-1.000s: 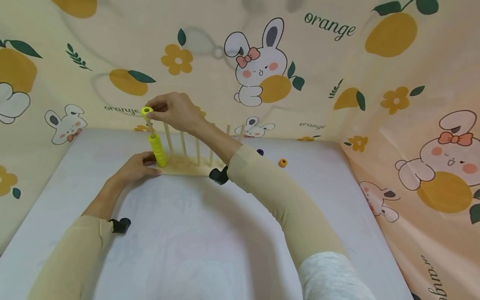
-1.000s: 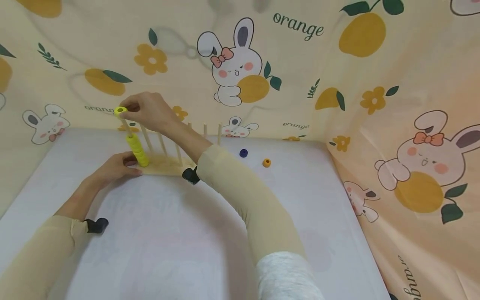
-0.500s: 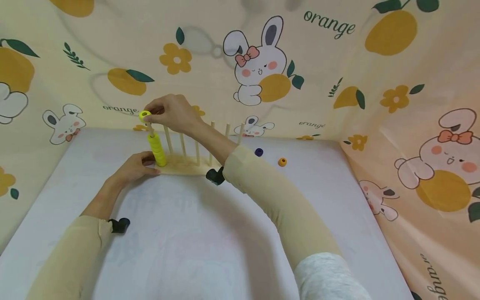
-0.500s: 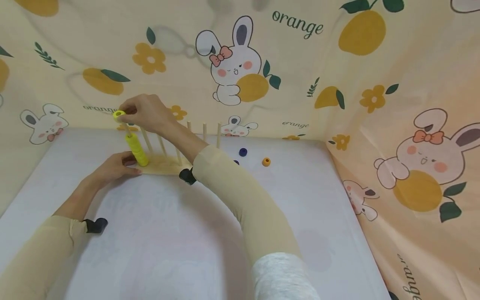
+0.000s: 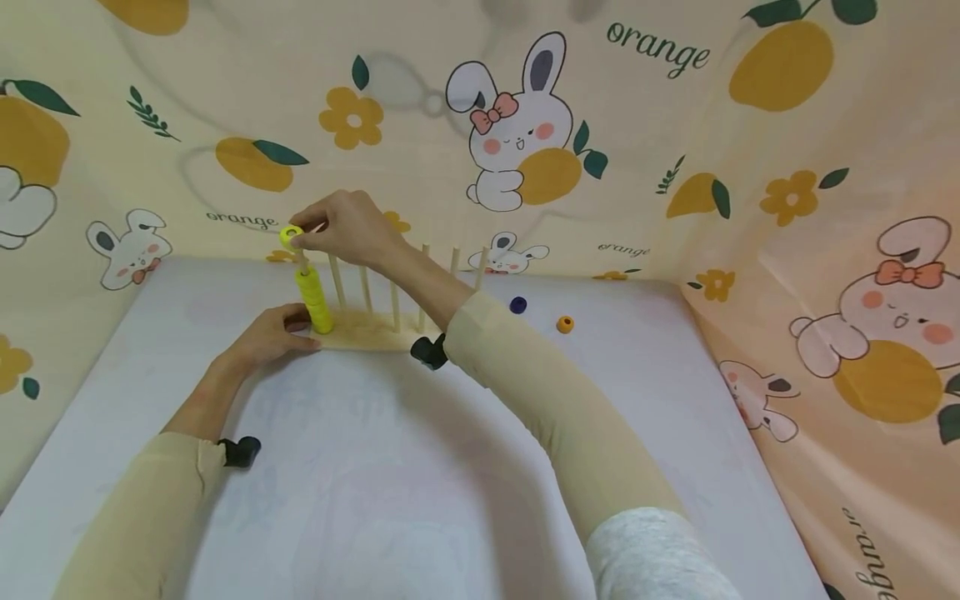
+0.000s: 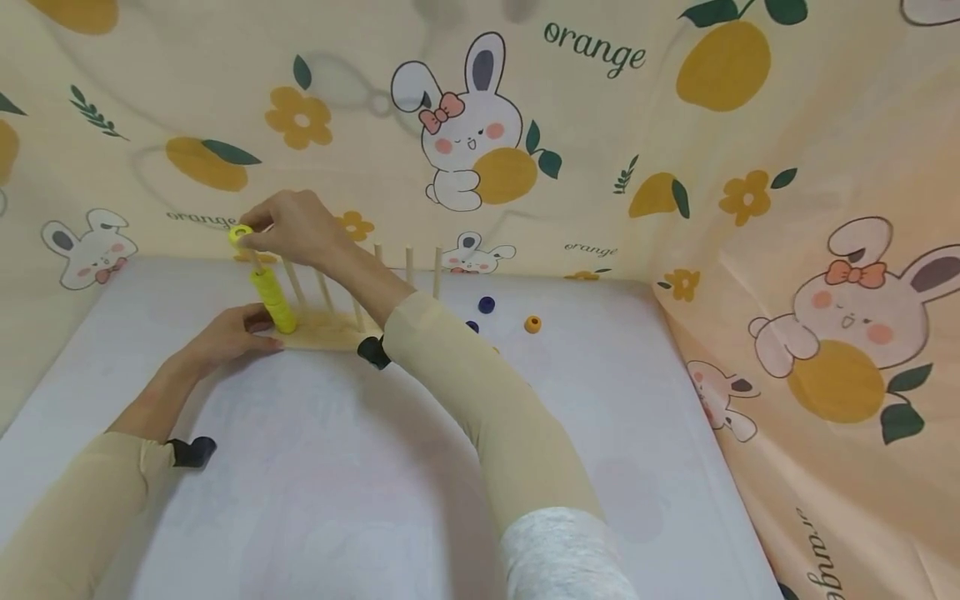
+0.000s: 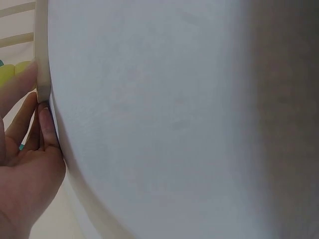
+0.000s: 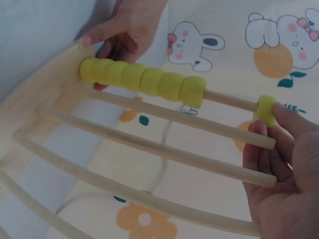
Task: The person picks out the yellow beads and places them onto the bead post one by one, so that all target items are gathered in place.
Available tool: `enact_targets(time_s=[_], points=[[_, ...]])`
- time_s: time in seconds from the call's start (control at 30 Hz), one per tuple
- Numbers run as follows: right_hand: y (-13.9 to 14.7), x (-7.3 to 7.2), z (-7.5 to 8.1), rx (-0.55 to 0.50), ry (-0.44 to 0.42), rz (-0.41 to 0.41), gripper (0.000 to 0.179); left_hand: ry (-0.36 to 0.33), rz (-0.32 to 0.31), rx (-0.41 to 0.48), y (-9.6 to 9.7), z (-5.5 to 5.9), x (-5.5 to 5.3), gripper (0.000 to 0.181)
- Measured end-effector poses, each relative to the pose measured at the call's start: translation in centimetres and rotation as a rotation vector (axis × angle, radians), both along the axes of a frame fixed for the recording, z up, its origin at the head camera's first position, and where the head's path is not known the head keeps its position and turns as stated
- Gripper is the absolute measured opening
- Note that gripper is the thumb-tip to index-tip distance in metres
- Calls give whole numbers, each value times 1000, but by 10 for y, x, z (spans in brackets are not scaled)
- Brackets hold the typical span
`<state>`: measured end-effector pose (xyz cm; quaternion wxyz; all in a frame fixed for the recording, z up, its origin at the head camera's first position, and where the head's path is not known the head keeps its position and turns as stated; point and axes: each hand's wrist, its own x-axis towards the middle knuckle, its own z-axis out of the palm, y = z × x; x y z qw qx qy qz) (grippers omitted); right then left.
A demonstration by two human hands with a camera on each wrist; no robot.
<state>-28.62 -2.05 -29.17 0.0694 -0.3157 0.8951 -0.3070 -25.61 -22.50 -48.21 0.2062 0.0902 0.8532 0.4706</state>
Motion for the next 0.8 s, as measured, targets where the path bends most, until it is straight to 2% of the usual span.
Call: enact_targets(time_s=[0.3,0.5,0.8], points=[[2,0,-1,-12,0,5,32,-7,6,-4,1,-1,1,83],[6,-1,1,-81,7,5,32,-2,5,5,1,-1,-1,84],[19,-3,10,-257,-129,-72,37,-13,9,53,-2,-3,-1,86]])
